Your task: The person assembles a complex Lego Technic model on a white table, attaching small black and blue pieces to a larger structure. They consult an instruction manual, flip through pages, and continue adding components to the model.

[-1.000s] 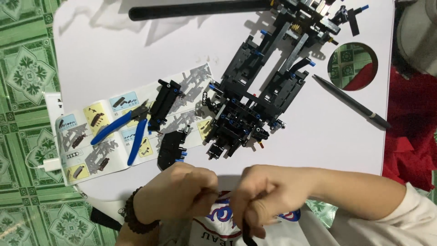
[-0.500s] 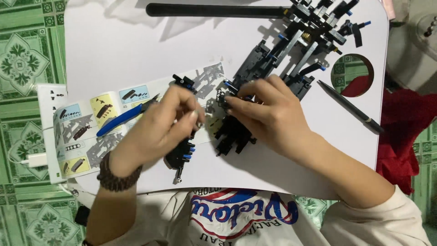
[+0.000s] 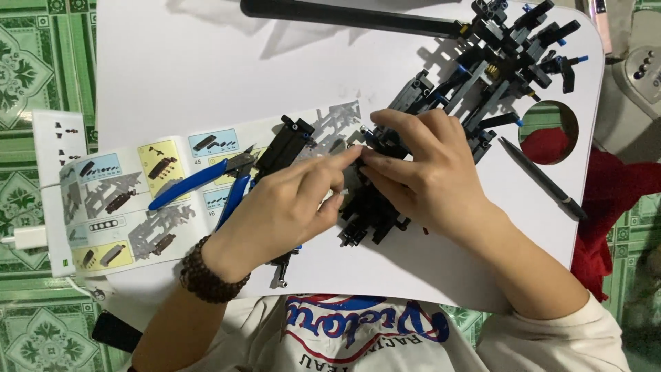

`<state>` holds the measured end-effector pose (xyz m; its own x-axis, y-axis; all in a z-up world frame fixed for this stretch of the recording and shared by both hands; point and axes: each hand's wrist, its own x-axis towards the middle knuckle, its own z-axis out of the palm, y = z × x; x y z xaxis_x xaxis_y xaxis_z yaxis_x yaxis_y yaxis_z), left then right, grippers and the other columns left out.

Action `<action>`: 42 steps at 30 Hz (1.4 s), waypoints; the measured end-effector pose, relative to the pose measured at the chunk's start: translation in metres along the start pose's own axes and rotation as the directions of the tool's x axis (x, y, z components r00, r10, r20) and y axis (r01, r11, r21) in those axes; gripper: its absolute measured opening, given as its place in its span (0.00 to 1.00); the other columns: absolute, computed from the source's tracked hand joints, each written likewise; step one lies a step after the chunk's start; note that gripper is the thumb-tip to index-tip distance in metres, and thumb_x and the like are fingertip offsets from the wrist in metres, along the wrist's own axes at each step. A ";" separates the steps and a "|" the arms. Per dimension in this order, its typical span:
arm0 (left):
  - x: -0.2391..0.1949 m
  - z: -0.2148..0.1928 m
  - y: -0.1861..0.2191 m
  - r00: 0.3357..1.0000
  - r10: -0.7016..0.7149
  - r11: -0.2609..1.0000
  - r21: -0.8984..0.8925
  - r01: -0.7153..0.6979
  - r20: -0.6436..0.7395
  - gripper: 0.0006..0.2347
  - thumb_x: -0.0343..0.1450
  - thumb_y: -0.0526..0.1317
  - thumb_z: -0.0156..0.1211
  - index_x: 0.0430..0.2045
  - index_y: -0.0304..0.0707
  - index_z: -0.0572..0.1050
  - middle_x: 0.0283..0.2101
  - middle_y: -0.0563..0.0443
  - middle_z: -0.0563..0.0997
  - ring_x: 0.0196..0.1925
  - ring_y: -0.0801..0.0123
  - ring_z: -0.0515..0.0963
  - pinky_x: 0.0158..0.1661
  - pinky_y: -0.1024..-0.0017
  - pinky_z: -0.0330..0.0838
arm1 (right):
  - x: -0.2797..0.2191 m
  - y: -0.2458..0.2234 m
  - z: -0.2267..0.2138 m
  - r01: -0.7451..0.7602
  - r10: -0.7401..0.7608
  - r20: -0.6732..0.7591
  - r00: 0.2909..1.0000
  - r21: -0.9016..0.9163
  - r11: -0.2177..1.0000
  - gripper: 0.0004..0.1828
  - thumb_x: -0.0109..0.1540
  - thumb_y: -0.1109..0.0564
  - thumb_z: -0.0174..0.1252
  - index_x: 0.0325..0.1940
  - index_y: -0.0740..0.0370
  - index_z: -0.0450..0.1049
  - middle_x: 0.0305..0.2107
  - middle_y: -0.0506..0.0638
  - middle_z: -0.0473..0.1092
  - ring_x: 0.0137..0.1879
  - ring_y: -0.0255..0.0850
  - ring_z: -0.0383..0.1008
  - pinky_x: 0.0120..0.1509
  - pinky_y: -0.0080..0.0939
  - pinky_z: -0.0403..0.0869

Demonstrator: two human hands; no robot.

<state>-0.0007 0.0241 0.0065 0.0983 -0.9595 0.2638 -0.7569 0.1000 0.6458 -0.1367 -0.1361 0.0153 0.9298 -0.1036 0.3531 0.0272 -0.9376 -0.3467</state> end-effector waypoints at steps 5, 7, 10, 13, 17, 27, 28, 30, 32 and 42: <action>0.000 0.002 0.001 0.999 -0.015 1.000 -0.021 0.016 0.046 0.09 0.62 0.28 0.58 0.27 0.29 0.62 0.53 0.40 0.73 0.26 0.67 0.78 0.26 0.75 0.74 | -0.004 0.004 0.001 0.026 -0.025 0.007 1.000 -0.015 1.000 0.09 0.54 0.62 0.64 0.38 0.61 0.80 0.51 0.56 0.65 0.41 0.46 0.61 0.48 0.43 0.63; 0.002 0.002 0.003 0.999 -0.009 1.000 -0.007 0.009 0.051 0.09 0.62 0.28 0.57 0.29 0.27 0.63 0.50 0.42 0.75 0.25 0.68 0.77 0.25 0.75 0.73 | -0.005 0.006 0.001 0.035 -0.035 0.001 0.999 0.007 0.999 0.09 0.53 0.63 0.64 0.38 0.63 0.80 0.51 0.56 0.66 0.41 0.46 0.63 0.48 0.43 0.66; 0.003 0.002 0.007 0.999 0.006 1.000 0.027 -0.007 0.039 0.08 0.61 0.27 0.57 0.23 0.30 0.62 0.55 0.37 0.71 0.41 0.60 0.82 0.34 0.73 0.76 | -0.007 0.007 0.000 0.058 -0.057 -0.017 0.998 0.055 0.997 0.11 0.52 0.64 0.64 0.39 0.65 0.78 0.50 0.56 0.67 0.42 0.47 0.65 0.47 0.42 0.67; 0.005 0.001 0.009 0.999 0.030 0.999 0.044 -0.032 0.033 0.09 0.61 0.26 0.58 0.22 0.30 0.62 0.58 0.35 0.69 0.41 0.62 0.82 0.32 0.75 0.74 | -0.009 0.008 -0.003 0.035 -0.034 -0.006 0.999 0.146 0.989 0.13 0.51 0.65 0.64 0.40 0.67 0.77 0.49 0.58 0.67 0.40 0.46 0.64 0.45 0.40 0.68; 0.005 0.002 0.011 0.999 0.037 0.997 0.069 -0.040 0.035 0.09 0.61 0.25 0.59 0.23 0.30 0.63 0.57 0.33 0.69 0.40 0.64 0.82 0.32 0.75 0.74 | -0.010 0.008 -0.006 0.054 -0.049 -0.056 0.997 0.097 0.994 0.10 0.53 0.63 0.66 0.37 0.65 0.77 0.40 0.53 0.68 0.38 0.44 0.62 0.45 0.41 0.62; 0.008 0.002 0.014 0.997 0.035 0.993 0.114 -0.044 0.073 0.06 0.63 0.27 0.57 0.25 0.28 0.66 0.57 0.37 0.69 0.57 0.57 0.74 0.50 0.70 0.72 | -0.014 0.012 0.000 0.039 -0.033 -0.054 0.998 0.117 0.992 0.06 0.54 0.64 0.65 0.35 0.63 0.79 0.28 0.48 0.65 0.34 0.42 0.58 0.41 0.39 0.59; 0.008 0.002 0.014 0.996 0.036 0.993 0.112 -0.044 0.076 0.06 0.63 0.27 0.57 0.25 0.28 0.66 0.57 0.37 0.69 0.57 0.57 0.74 0.50 0.70 0.72 | -0.014 0.012 0.000 0.036 -0.030 -0.054 0.998 0.117 0.992 0.06 0.54 0.64 0.65 0.35 0.63 0.79 0.28 0.48 0.65 0.34 0.42 0.58 0.41 0.39 0.59; 0.008 0.001 0.014 0.996 0.030 0.995 0.094 -0.037 0.079 0.06 0.63 0.27 0.57 0.23 0.30 0.65 0.57 0.36 0.70 0.57 0.58 0.74 0.49 0.70 0.73 | -0.014 0.013 0.001 0.060 -0.056 -0.045 0.997 0.107 0.992 0.04 0.55 0.63 0.65 0.34 0.62 0.78 0.29 0.48 0.65 0.34 0.42 0.58 0.40 0.39 0.58; 0.008 -0.001 0.014 0.996 0.031 0.995 0.094 -0.039 0.082 0.05 0.63 0.27 0.56 0.23 0.30 0.65 0.56 0.36 0.70 0.56 0.58 0.74 0.48 0.70 0.73 | -0.015 0.014 0.001 0.067 -0.065 -0.031 0.997 0.098 0.993 0.06 0.54 0.63 0.65 0.35 0.62 0.78 0.30 0.48 0.65 0.34 0.42 0.58 0.41 0.40 0.58; 0.009 -0.006 0.013 0.983 0.042 0.999 0.023 -0.047 0.179 0.05 0.64 0.27 0.53 0.29 0.26 0.64 0.56 0.29 0.68 0.59 0.49 0.70 0.53 0.63 0.69 | -0.011 0.011 -0.005 0.158 -0.156 0.056 0.986 -0.044 0.986 0.01 0.57 0.62 0.61 0.31 0.62 0.77 0.30 0.46 0.66 0.34 0.40 0.59 0.40 0.36 0.60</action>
<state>-0.0057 0.0184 0.0217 -0.0509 -0.9861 0.1581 -0.7756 0.1388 0.6158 -0.1488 -0.1472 0.0118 0.9332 0.0625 0.3539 0.1579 -0.9560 -0.2474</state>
